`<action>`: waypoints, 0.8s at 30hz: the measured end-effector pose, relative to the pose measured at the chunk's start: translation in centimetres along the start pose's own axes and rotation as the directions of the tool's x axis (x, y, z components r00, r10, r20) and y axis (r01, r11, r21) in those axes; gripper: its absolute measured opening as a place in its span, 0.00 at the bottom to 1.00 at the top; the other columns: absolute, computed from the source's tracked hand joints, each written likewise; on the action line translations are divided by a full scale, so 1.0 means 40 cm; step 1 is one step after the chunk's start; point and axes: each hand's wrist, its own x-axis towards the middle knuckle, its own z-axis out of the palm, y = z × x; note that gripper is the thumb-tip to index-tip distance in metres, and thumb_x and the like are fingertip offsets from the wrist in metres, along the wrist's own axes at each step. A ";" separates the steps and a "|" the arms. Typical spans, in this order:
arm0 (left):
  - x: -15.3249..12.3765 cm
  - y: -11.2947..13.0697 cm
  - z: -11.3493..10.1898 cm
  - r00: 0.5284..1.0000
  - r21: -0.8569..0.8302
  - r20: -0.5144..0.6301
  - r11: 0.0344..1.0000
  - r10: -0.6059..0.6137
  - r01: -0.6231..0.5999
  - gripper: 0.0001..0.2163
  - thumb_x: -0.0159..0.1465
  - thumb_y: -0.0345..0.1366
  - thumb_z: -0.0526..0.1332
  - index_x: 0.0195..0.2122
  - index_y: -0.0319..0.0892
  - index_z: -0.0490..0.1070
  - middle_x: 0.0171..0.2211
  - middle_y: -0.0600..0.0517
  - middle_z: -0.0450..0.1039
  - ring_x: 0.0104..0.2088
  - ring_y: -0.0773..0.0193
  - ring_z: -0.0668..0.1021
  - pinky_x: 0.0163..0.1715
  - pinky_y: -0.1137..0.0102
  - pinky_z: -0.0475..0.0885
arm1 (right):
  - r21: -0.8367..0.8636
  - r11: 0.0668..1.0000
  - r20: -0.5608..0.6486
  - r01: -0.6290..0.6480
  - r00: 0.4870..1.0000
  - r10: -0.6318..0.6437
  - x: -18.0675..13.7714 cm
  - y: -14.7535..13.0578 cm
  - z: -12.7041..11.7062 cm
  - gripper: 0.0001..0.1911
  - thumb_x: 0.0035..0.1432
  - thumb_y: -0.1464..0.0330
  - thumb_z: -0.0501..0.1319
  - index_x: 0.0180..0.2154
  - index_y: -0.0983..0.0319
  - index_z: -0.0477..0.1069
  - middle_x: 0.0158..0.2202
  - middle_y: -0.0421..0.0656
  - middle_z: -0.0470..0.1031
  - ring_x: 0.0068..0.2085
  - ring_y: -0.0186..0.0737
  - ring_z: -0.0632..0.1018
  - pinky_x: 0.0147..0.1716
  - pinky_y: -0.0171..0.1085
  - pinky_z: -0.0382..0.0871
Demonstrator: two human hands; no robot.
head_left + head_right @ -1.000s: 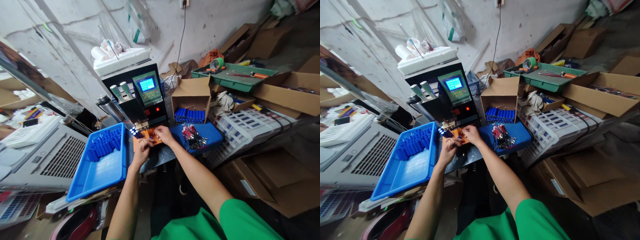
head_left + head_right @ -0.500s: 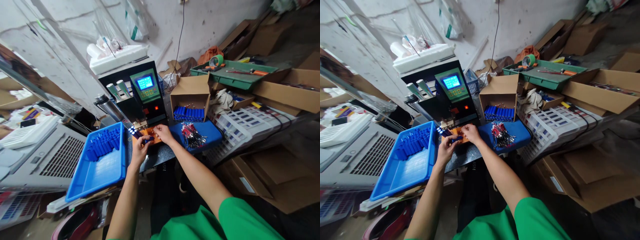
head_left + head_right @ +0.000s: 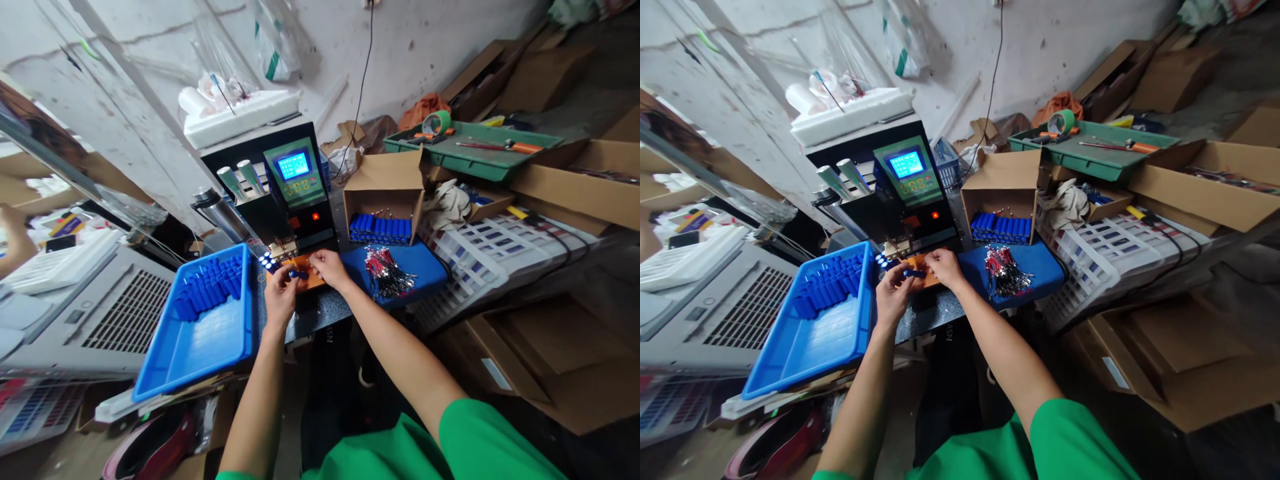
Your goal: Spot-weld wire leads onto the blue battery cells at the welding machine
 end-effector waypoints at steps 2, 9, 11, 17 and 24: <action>-0.002 0.003 -0.001 0.998 0.086 0.025 0.995 0.054 -0.056 0.13 0.59 0.33 0.61 0.46 0.42 0.75 0.42 0.48 0.77 0.34 0.62 0.74 0.37 0.66 0.70 | 0.002 1.000 -0.002 -0.003 1.000 0.003 0.001 0.000 0.002 0.08 0.52 0.66 0.60 0.24 0.63 0.69 0.16 0.34 0.66 0.17 0.27 0.65 0.15 0.26 0.57; 0.003 -0.003 0.011 0.965 0.158 0.141 0.957 0.222 -0.244 0.15 0.62 0.29 0.58 0.49 0.44 0.74 0.44 0.46 0.77 0.46 0.55 0.74 0.50 0.57 0.69 | -0.015 1.000 -0.029 0.001 1.000 -0.001 0.000 0.002 0.005 0.07 0.53 0.66 0.61 0.26 0.63 0.69 0.18 0.35 0.68 0.19 0.29 0.69 0.17 0.26 0.61; 0.003 -0.013 0.021 0.979 0.108 0.109 0.977 0.175 -0.186 0.15 0.63 0.32 0.58 0.50 0.43 0.73 0.45 0.45 0.76 0.46 0.56 0.75 0.49 0.58 0.70 | -0.023 1.000 -0.033 0.007 0.999 -0.008 0.002 0.008 0.005 0.08 0.53 0.65 0.61 0.26 0.62 0.69 0.18 0.35 0.68 0.18 0.28 0.69 0.17 0.26 0.61; -0.005 -0.035 0.034 0.994 -0.153 0.089 0.985 -0.060 0.073 0.17 0.60 0.41 0.62 0.49 0.39 0.72 0.42 0.45 0.78 0.41 0.58 0.79 0.43 0.62 0.74 | -0.023 0.998 -0.054 0.050 0.997 -0.052 0.010 0.023 0.004 0.10 0.54 0.63 0.62 0.25 0.62 0.68 0.17 0.35 0.68 0.18 0.28 0.68 0.17 0.26 0.60; 0.024 -0.019 0.025 0.997 -0.078 0.048 0.995 -0.054 0.058 0.09 0.59 0.39 0.62 0.37 0.40 0.75 0.30 0.51 0.77 0.31 0.61 0.77 0.34 0.68 0.74 | 0.079 0.997 -0.053 -0.014 0.998 0.019 0.009 0.007 0.011 0.11 0.50 0.62 0.63 0.24 0.63 0.68 0.19 0.37 0.69 0.18 0.27 0.67 0.15 0.25 0.58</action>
